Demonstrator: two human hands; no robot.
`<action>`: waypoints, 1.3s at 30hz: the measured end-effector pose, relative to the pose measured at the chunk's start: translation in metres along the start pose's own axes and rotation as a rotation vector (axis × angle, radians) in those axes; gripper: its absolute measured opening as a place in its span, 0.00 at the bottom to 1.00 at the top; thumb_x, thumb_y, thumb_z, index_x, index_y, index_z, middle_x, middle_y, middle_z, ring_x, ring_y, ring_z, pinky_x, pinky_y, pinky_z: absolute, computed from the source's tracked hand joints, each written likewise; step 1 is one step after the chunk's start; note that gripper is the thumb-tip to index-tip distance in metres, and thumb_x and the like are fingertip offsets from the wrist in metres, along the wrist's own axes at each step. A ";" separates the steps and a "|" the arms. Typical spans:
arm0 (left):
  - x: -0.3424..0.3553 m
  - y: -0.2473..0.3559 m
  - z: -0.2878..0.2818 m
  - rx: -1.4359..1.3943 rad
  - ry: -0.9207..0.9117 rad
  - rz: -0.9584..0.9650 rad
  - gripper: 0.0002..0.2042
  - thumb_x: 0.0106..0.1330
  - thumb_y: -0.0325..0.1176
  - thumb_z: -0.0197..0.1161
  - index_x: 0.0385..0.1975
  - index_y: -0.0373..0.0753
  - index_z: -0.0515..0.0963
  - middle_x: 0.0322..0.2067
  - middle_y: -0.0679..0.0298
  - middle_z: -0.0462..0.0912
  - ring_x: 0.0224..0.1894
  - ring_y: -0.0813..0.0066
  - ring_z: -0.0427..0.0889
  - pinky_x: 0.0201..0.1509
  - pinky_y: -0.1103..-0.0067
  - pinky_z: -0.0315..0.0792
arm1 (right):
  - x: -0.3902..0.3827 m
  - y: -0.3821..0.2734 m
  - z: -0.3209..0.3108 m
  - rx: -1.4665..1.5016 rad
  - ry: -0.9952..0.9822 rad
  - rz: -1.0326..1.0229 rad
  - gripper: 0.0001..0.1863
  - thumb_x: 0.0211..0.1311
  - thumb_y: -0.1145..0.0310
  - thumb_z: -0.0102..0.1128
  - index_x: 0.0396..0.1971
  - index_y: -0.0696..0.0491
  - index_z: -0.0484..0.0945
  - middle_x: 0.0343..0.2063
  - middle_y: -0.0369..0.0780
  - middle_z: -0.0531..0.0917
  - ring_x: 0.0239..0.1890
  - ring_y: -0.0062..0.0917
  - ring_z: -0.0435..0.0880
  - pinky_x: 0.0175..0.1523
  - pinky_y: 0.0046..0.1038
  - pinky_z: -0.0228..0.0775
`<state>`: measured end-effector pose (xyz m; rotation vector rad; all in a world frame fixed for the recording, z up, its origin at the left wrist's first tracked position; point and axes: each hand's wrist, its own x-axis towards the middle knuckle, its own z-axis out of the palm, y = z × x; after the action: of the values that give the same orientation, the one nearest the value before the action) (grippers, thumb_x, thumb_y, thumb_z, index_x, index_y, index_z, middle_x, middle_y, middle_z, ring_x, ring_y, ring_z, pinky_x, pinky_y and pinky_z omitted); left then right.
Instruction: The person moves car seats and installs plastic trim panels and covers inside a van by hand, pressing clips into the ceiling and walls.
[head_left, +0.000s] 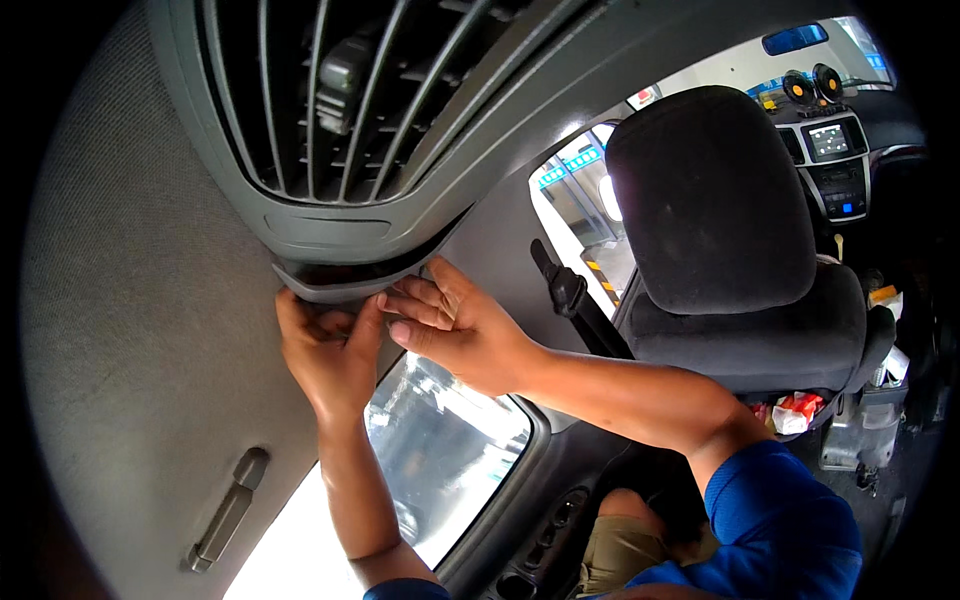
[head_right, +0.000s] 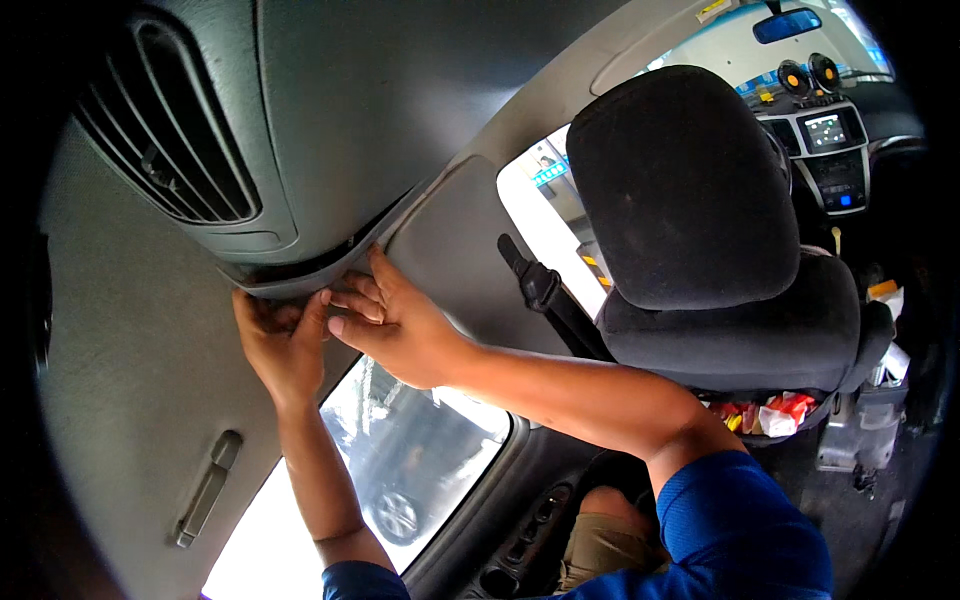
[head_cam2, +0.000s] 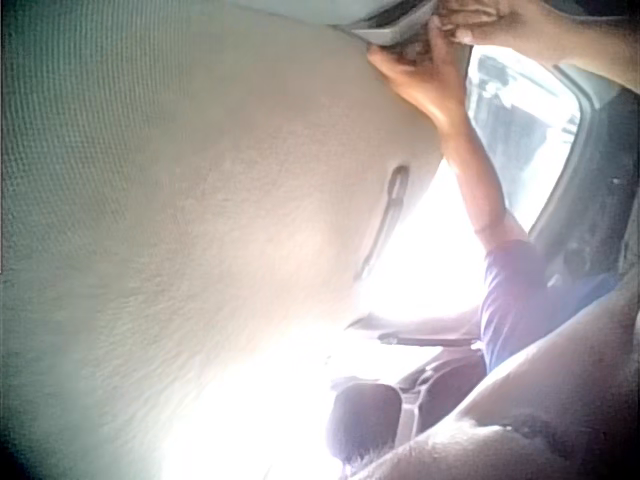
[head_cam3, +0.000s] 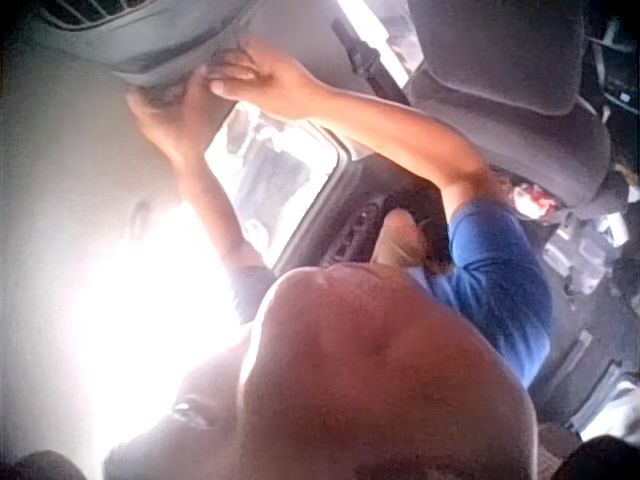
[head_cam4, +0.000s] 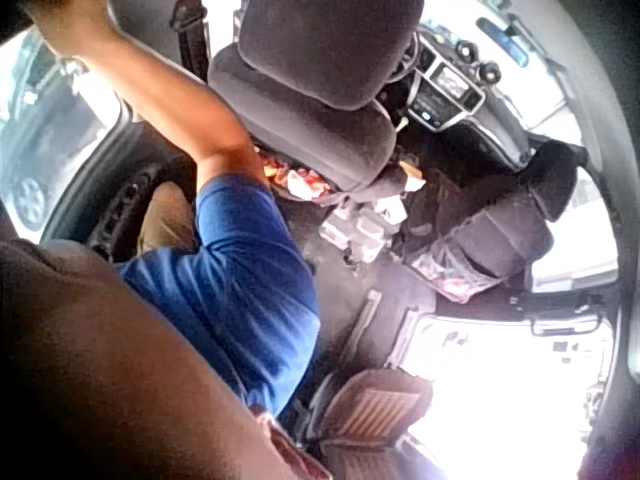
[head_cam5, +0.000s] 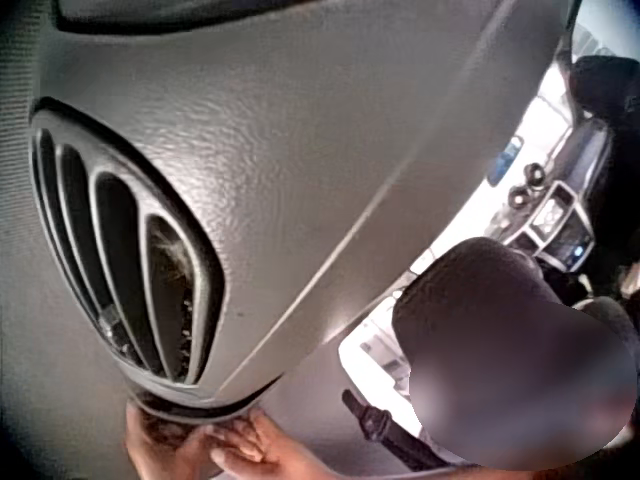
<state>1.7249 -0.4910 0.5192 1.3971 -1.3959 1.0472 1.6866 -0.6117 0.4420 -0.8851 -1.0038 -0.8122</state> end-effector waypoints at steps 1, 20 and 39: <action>0.001 0.002 -0.001 -0.017 -0.008 -0.018 0.21 0.54 0.17 0.68 0.46 0.33 0.67 0.36 0.63 0.78 0.25 0.87 0.75 0.24 0.90 0.68 | 0.001 0.003 0.001 -0.039 0.031 -0.018 0.47 0.64 0.73 0.57 0.67 0.62 0.28 0.60 0.58 0.60 0.64 0.36 0.64 0.64 0.31 0.61; 0.018 0.021 -0.019 -0.151 -0.260 -0.268 0.14 0.57 0.22 0.67 0.42 0.33 0.74 0.32 0.60 0.82 0.27 0.79 0.80 0.26 0.85 0.75 | 0.034 0.039 -0.030 -0.621 0.240 -0.535 0.13 0.58 0.70 0.66 0.30 0.60 0.70 0.26 0.43 0.84 0.30 0.23 0.86 0.34 0.24 0.76; -0.012 0.013 0.006 -0.283 0.198 0.113 0.21 0.59 0.22 0.66 0.51 0.33 0.67 0.34 0.57 0.82 0.33 0.77 0.83 0.28 0.87 0.74 | 0.038 0.041 -0.019 -0.669 0.373 -0.398 0.12 0.55 0.71 0.69 0.24 0.59 0.73 0.23 0.39 0.85 0.27 0.18 0.84 0.31 0.22 0.74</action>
<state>1.7115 -0.4939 0.5063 0.9929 -1.4259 0.9865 1.7417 -0.6178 0.4621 -1.0490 -0.5763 -1.6443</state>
